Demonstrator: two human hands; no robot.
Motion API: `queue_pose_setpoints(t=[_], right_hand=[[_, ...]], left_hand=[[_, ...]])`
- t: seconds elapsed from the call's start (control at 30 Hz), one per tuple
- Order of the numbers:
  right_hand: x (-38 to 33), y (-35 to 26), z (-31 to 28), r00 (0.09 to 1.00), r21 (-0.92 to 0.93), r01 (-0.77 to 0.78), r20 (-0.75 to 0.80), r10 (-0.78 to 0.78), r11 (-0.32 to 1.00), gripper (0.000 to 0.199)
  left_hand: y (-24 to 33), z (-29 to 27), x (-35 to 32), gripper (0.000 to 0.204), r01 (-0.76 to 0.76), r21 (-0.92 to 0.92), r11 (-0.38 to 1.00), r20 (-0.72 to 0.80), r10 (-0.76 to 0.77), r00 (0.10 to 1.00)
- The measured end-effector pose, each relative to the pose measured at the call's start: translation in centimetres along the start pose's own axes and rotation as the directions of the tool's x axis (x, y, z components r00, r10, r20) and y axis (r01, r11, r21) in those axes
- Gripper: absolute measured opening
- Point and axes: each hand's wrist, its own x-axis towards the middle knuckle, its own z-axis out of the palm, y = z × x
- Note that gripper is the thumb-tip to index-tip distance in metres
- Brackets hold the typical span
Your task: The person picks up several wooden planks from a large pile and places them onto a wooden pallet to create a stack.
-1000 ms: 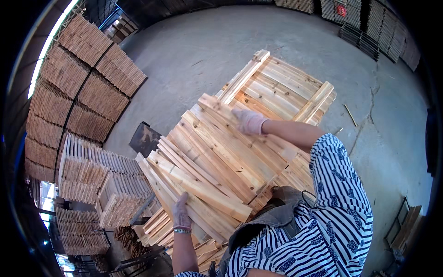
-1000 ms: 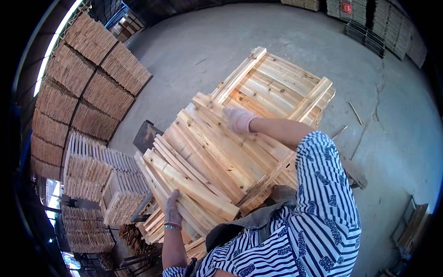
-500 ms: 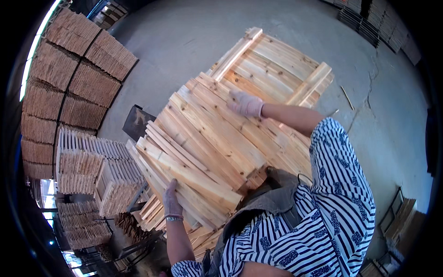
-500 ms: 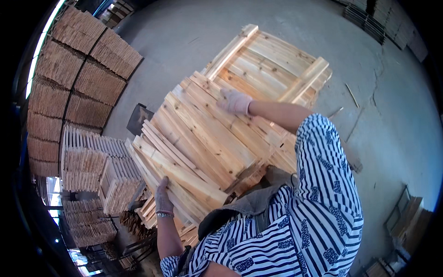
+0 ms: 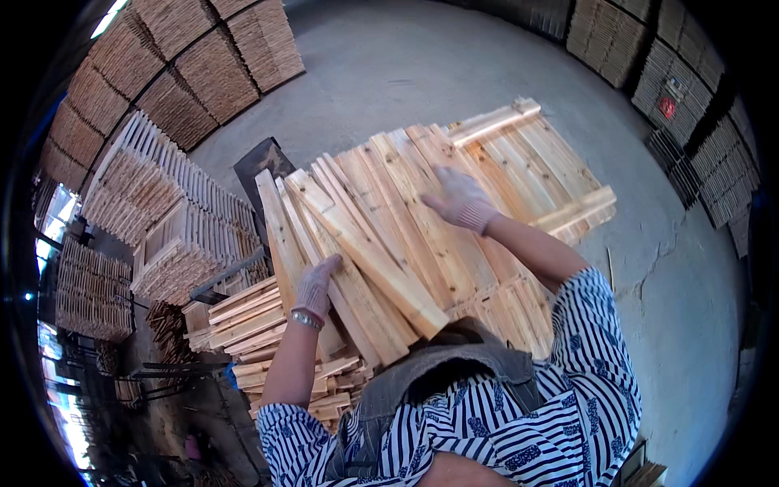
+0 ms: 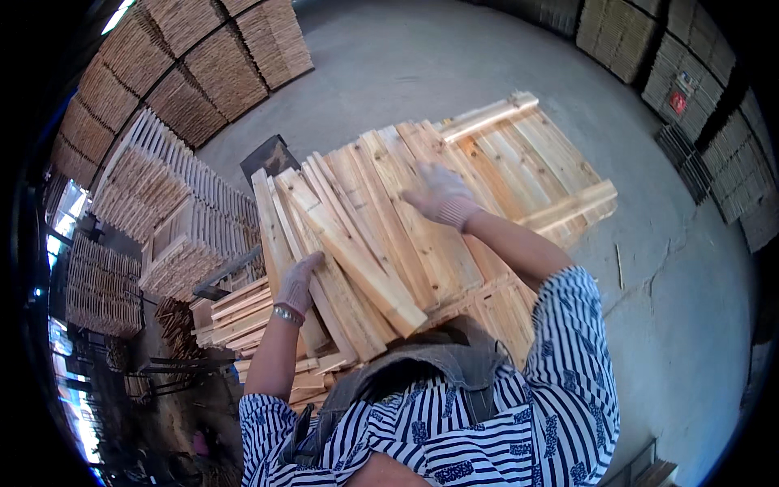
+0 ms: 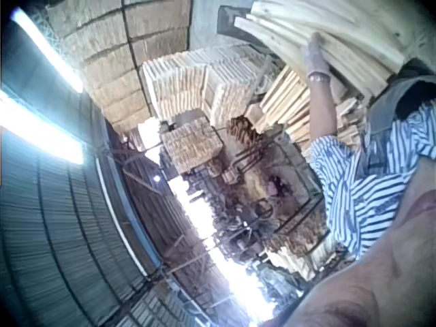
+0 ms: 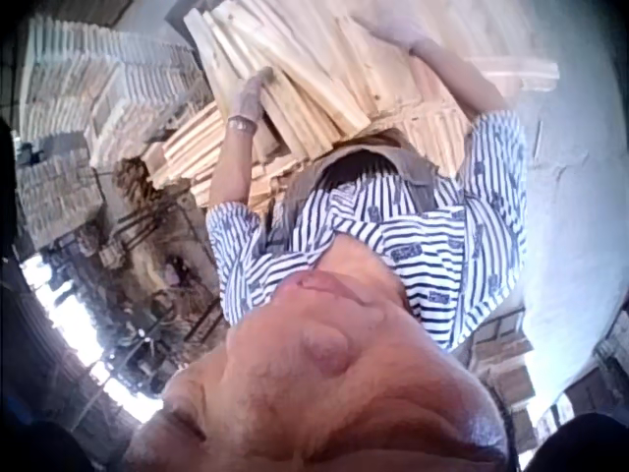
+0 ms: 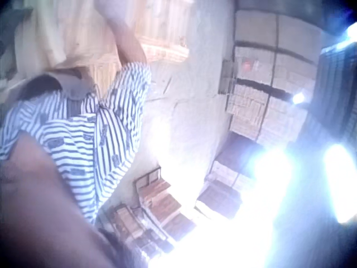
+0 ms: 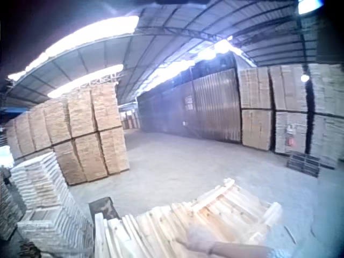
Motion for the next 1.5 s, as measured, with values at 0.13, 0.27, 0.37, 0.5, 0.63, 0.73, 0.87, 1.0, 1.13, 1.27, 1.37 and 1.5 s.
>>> queue_pose_setpoints(t=[0.13, 0.27, 0.37, 0.5, 0.63, 0.73, 0.87, 1.0, 1.13, 1.27, 1.37, 1.5], right_hand=[[-0.7, -10.9, 4.8, 0.941, 0.209, 0.096, 0.299, -0.157, 0.973, 0.09], [-3.1, -16.5, 5.4, 0.952, 0.372, -0.098, 0.306, -0.022, 0.923, 0.111], [-2.7, -16.7, 5.2, 0.951, 0.407, -0.069, 0.303, -0.063, 0.911, 0.125], [-1.5, -13.6, 4.7, 0.948, 0.583, -0.137, 0.312, -0.064, 0.801, 0.138], [-2.5, -10.4, 1.2, 0.909, 0.777, -0.314, 0.412, -0.065, 0.546, 0.125], [-3.0, -5.5, 1.1, 0.754, 0.809, -0.581, 0.576, -0.315, 0.09, 0.087], [-5.5, -3.9, 0.6, 0.825, 0.797, -0.549, 0.47, -0.314, -0.252, 0.071], [-6.3, -1.8, 0.0, 0.865, 0.819, -0.492, 0.419, -0.278, -0.295, 0.072], [-7.5, 0.8, -1.8, 0.931, 0.881, -0.36, 0.316, -0.186, -0.306, 0.073], [-4.7, 6.2, -5.1, 0.986, 0.989, -0.141, 0.135, -0.099, -0.052, 0.077], [-4.3, 6.5, -12.3, 0.983, 0.945, -0.163, 0.181, -0.036, 0.282, 0.082], [-2.0, 7.2, -11.5, 0.98, 0.281, -0.191, 0.112, 0.165, 0.941, 0.083]], left_hand=[[0.3, -0.1, 0.2, 0.037, -0.203, 0.175, 0.963, 0.127, 0.183, 0.975], [0.0, -0.7, 0.7, 0.044, -0.138, -0.045, 0.989, 0.178, 0.144, 0.973], [0.3, -0.2, 0.9, 0.049, -0.076, -0.107, 0.991, 0.081, 0.085, 0.993], [0.6, 1.8, 0.2, 0.052, -0.116, -0.061, 0.991, 0.091, 0.121, 0.988], [2.8, 5.9, -3.2, 0.05, -0.138, -0.2, 0.97, 0.261, 0.188, 0.947], [2.6, 8.5, -5.2, 0.049, -0.132, -0.332, 0.934, 0.302, 0.238, 0.923], [3.5, 13.5, -4.3, 0.047, -0.177, -0.269, 0.947, 0.321, 0.261, 0.91], [3.1, 15.7, -4.4, 0.052, -0.227, -0.206, 0.952, 0.316, 0.284, 0.905], [4.1, 17.5, -6.5, 0.068, -0.294, -0.129, 0.947, 0.316, 0.321, 0.893], [5.2, 17.1, -7.1, 0.062, -0.362, -0.188, 0.913, 0.274, 0.403, 0.873], [4.8, 12.5, -2.0, 0.051, -0.343, -0.04, 0.938, 0.2, 0.344, 0.917], [2.7, 12.0, 1.2, 0.043, -0.232, -0.078, 0.97, 0.137, 0.241, 0.961]])
